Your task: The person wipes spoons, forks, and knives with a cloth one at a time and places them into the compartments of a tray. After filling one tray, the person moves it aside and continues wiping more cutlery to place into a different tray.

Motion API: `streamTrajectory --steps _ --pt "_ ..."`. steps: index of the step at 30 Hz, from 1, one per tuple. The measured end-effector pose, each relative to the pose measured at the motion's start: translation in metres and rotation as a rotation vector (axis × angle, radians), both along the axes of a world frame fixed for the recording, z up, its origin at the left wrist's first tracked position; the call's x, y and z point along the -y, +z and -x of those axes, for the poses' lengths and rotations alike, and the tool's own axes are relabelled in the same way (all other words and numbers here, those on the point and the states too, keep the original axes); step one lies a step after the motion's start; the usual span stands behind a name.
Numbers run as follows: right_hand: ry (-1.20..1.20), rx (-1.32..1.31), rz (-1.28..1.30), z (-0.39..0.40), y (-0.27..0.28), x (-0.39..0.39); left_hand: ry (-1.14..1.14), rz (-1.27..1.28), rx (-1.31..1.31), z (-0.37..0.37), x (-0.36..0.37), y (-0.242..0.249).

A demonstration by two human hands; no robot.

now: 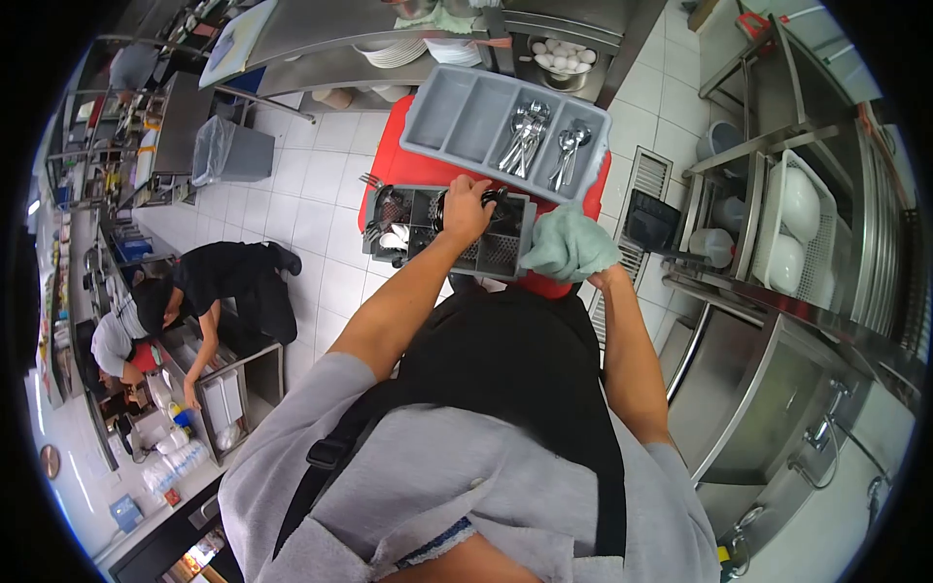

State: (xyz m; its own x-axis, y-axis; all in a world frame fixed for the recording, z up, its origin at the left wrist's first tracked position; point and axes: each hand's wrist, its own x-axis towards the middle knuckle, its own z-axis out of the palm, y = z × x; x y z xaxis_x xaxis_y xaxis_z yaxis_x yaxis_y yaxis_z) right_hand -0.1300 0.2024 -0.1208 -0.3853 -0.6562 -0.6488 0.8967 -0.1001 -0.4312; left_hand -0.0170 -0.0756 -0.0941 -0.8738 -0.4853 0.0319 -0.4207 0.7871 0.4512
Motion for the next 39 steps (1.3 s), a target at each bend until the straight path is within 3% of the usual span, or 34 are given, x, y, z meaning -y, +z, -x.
streamTrajectory --steps 3,6,7,9,11,12,15,16,18,19,22,24,28,29,34,35,37,38,39 --pt "0.068 -0.131 0.053 -0.002 -0.014 0.002 -0.070 0.069 0.132 0.017 -0.006 -0.003" --pt "0.175 -0.435 -0.012 -0.005 -0.025 0.012 -0.104 0.120 0.144 0.027 -0.008 -0.011" --pt "0.041 -0.367 -0.061 -0.008 -0.017 0.021 -0.132 0.104 0.126 0.027 -0.008 -0.013" --pt "0.233 -0.924 -0.393 -0.001 -0.005 0.045 -0.214 0.061 0.038 0.026 -0.004 -0.003" --pt "0.305 -1.376 -0.502 0.002 0.005 0.063 -0.327 0.003 -0.097 0.028 0.001 0.018" --pt "0.283 -1.552 -0.437 0.002 0.017 0.068 -0.397 -0.029 -0.092 0.030 0.002 0.037" --pt "0.330 -1.838 -0.482 -0.002 0.095 0.099 -0.579 -0.061 -0.143 0.042 0.001 0.095" --pt "0.363 -1.895 -0.541 -0.004 0.115 0.110 -0.466 -0.220 -0.176 0.043 -0.002 0.108" --pt "0.151 -1.823 -0.536 0.005 0.109 0.122 -0.239 -0.533 -0.246 0.038 -0.014 0.128" --pt "0.080 -1.829 -0.589 0.010 0.099 0.124 -0.100 -0.615 -0.441 0.036 -0.022 0.120" --pt "0.051 -1.613 -0.682 0.027 0.098 0.125 0.002 -0.439 -0.324 0.004 -0.038 0.111" --pt "-0.147 -1.435 -0.467 0.018 0.111 0.123 0.111 -1.380 -0.040 -0.007 -0.049 0.124" --pt "-0.319 -1.422 -0.146 0.024 0.115 0.126 -0.049 -1.279 -0.096 -0.014 -0.051 0.150" --pt "-0.342 -1.299 -0.087 0.026 0.121 0.128 -0.063 -1.317 -0.132 -0.016 -0.052 0.158" --pt "-0.096 -1.413 -0.263 0.033 0.143 0.127 0.024 -1.309 -0.262 -0.022 -0.057 0.178" --pt "-0.083 -1.319 -0.314 0.038 0.145 0.130 0.034 -1.305 -0.299 -0.021 -0.057 0.177" --pt "-0.032 -1.621 -0.452 0.036 0.163 0.133 0.009 -1.318 -0.351 -0.018 -0.060 0.177" --pt "0.008 -2.019 -0.540 0.033 0.175 0.133 -0.001 -1.326 -0.379 -0.017 -0.060 0.178" --pt "0.013 -2.147 -0.542 0.033 0.179 0.132 -0.008 -1.292 -0.371 -0.018 -0.059 0.181"
